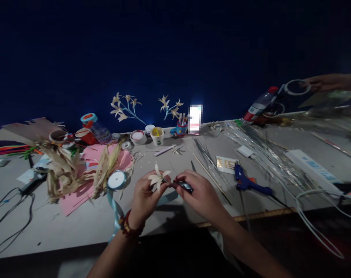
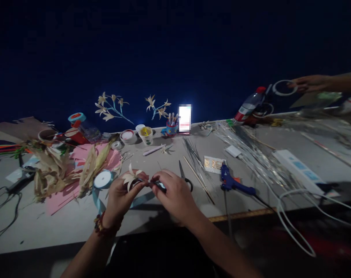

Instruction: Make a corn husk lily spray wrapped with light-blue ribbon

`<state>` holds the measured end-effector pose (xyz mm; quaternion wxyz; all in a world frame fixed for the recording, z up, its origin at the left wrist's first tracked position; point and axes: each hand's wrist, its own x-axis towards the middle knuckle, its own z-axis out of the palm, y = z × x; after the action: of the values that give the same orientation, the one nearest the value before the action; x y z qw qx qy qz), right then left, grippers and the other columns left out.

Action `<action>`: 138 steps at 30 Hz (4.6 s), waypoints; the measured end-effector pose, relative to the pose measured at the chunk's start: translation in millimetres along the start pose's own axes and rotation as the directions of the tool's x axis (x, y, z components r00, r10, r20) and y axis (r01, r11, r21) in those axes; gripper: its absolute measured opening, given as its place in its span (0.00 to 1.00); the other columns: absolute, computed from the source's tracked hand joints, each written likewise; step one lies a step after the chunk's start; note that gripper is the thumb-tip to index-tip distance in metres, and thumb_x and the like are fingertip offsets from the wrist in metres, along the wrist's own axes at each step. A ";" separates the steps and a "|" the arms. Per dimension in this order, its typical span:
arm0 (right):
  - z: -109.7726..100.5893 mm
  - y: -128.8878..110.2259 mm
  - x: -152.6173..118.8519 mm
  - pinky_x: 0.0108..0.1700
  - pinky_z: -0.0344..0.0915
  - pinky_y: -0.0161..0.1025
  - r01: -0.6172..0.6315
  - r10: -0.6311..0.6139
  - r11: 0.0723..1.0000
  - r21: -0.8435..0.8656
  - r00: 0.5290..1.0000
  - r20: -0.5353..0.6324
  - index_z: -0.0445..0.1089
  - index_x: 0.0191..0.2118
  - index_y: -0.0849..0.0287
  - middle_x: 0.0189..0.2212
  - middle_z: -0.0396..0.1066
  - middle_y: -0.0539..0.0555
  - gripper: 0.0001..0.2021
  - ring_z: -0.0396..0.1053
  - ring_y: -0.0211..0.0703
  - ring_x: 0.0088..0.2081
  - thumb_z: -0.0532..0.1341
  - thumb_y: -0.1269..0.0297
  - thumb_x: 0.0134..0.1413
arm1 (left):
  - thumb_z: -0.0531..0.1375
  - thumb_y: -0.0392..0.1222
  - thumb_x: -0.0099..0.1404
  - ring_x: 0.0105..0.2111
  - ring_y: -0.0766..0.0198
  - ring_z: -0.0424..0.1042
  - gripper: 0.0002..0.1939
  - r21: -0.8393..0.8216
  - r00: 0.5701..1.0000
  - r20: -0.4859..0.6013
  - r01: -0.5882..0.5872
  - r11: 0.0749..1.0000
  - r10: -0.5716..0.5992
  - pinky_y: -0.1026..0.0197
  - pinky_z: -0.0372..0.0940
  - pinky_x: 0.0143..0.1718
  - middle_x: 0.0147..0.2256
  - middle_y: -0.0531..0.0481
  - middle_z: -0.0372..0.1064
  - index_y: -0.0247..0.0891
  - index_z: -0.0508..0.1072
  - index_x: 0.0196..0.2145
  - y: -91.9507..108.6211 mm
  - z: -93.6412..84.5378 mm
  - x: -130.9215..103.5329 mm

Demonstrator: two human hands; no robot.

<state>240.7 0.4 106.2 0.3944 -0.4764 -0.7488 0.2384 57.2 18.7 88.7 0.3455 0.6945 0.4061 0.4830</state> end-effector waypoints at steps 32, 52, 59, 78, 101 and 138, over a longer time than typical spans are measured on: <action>10.2 17.2 -6.8 0.31 0.60 0.33 -0.201 0.172 0.769 0.608 0.979 0.106 0.67 0.30 0.58 0.26 0.64 0.47 0.08 0.62 0.36 0.29 0.66 0.62 0.50 | 0.67 0.41 0.58 0.30 0.63 0.69 0.07 -0.509 0.847 0.447 0.505 0.697 -0.287 0.61 0.66 0.34 0.29 0.47 0.70 0.34 0.77 0.32 -1.3 -6.8 5.8; 22.3 15.7 -18.3 0.26 0.59 0.35 0.337 -0.307 0.895 0.291 0.941 -0.145 0.72 0.44 0.52 0.22 0.67 0.47 0.13 0.62 0.37 0.22 0.59 0.73 0.54 | 0.70 0.36 0.53 0.24 0.73 0.61 0.09 -0.847 0.806 0.395 0.505 0.164 -0.442 0.70 0.58 0.29 0.25 0.53 0.65 0.34 0.74 0.28 10.0 14.9 -14.5; 36.8 13.2 -24.9 0.25 0.59 0.34 0.346 -0.288 0.923 0.169 0.911 -0.294 0.71 0.41 0.52 0.19 0.68 0.45 0.09 0.63 0.36 0.20 0.62 0.72 0.55 | 0.70 0.38 0.54 0.25 0.73 0.62 0.08 -0.903 0.826 0.336 0.419 0.095 -0.453 0.70 0.61 0.30 0.25 0.55 0.64 0.35 0.73 0.28 15.2 27.9 -19.3; 61.1 9.7 -36.9 0.24 0.57 0.30 -0.284 0.334 0.483 0.828 0.934 0.126 0.66 0.29 0.58 0.20 0.70 0.48 0.12 0.60 0.32 0.20 0.60 0.57 0.61 | 0.69 0.40 0.54 0.30 0.64 0.74 0.09 -0.849 0.843 -0.071 0.229 0.476 -0.533 0.74 0.52 0.09 0.32 0.50 0.69 0.38 0.74 0.31 9.8 39.7 -17.1; 28.8 28.3 -9.9 0.48 0.70 0.49 0.521 -0.662 0.745 -0.415 0.652 -0.370 0.74 0.44 0.54 0.41 0.71 0.55 0.13 0.67 0.47 0.44 0.62 0.75 0.54 | 0.70 0.40 0.52 0.36 0.68 0.74 0.06 -0.822 0.841 -0.173 0.164 0.546 -0.513 0.67 0.67 0.43 0.31 0.53 0.75 0.39 0.78 0.29 10.8 42.3 -14.5; 35.2 18.3 -29.5 0.35 0.65 0.36 -0.099 0.270 0.576 0.812 0.960 -0.075 0.67 0.34 0.57 0.31 0.70 0.51 0.06 0.68 0.39 0.33 0.63 0.61 0.58 | 0.64 0.39 0.60 0.34 0.55 0.71 0.04 -0.359 0.997 0.081 0.025 0.933 0.005 0.43 0.62 0.52 0.29 0.45 0.74 0.41 0.80 0.30 3.6 5.9 -7.7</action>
<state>228.5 -17.6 61.8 0.6084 -0.3447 -0.4663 0.5419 62.0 9.7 87.1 0.4853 0.6364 0.3002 0.5191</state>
